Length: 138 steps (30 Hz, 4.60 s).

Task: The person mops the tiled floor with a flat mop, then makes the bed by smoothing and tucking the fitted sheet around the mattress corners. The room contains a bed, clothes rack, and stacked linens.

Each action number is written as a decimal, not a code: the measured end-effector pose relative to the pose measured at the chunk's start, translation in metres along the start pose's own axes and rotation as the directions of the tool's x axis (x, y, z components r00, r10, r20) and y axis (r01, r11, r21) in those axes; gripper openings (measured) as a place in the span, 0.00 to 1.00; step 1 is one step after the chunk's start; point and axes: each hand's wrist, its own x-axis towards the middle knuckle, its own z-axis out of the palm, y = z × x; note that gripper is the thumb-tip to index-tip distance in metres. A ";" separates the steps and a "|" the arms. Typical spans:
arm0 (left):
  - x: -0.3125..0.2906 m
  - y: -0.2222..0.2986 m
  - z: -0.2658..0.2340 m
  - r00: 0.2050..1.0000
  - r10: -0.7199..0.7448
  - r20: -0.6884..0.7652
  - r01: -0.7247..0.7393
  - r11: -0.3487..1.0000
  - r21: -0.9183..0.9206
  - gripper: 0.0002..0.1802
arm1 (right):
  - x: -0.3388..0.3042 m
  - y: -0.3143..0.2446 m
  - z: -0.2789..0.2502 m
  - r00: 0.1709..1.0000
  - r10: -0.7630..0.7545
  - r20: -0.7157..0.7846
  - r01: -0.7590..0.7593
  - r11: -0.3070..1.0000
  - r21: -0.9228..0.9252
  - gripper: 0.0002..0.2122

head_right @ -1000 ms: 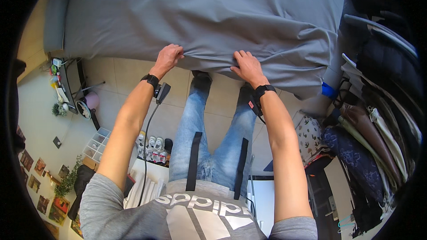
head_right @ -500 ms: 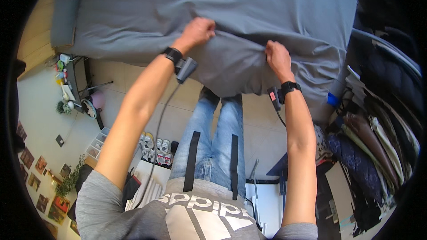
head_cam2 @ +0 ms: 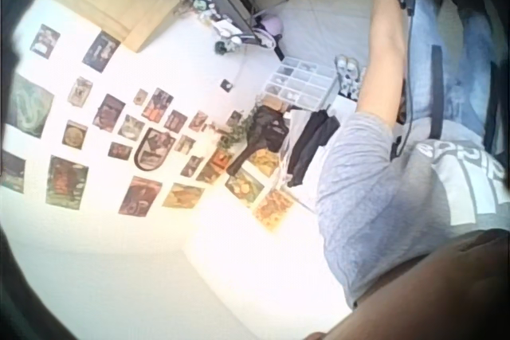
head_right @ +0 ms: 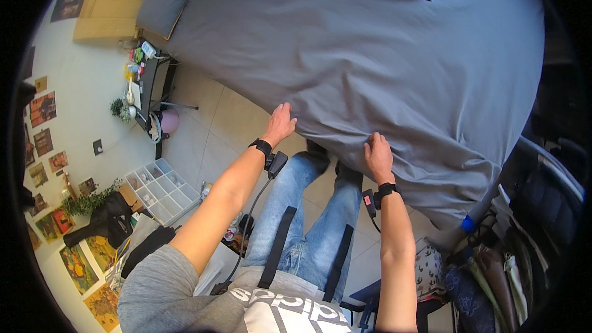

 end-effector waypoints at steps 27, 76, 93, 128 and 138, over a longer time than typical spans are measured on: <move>0.192 -0.153 -0.136 0.979 0.172 -0.108 -0.177 0.983 -0.038 0.13 | 0.195 -0.224 0.134 0.886 0.463 -0.029 -0.464 0.886 -0.011 0.24; 0.344 -0.385 -0.323 0.861 -0.441 -0.252 0.463 0.886 0.031 0.38 | 0.279 -0.443 0.243 0.933 0.357 0.051 -0.351 0.931 -0.105 0.24; 0.396 -0.425 -0.355 0.934 -0.356 -0.034 0.358 0.924 0.135 0.21 | 0.307 -0.446 0.276 0.859 0.510 0.053 -0.509 0.860 -0.030 0.20; 0.409 -0.407 -0.362 0.829 -0.529 -0.183 0.546 0.836 0.055 0.26 | 0.302 -0.483 0.245 0.747 0.665 -0.022 -0.662 0.739 -0.125 0.23; 0.419 -0.422 -0.361 0.900 -0.419 -0.122 0.415 0.908 -0.054 0.21 | 0.311 -0.467 0.262 0.670 0.739 0.071 -0.742 0.666 0.077 0.16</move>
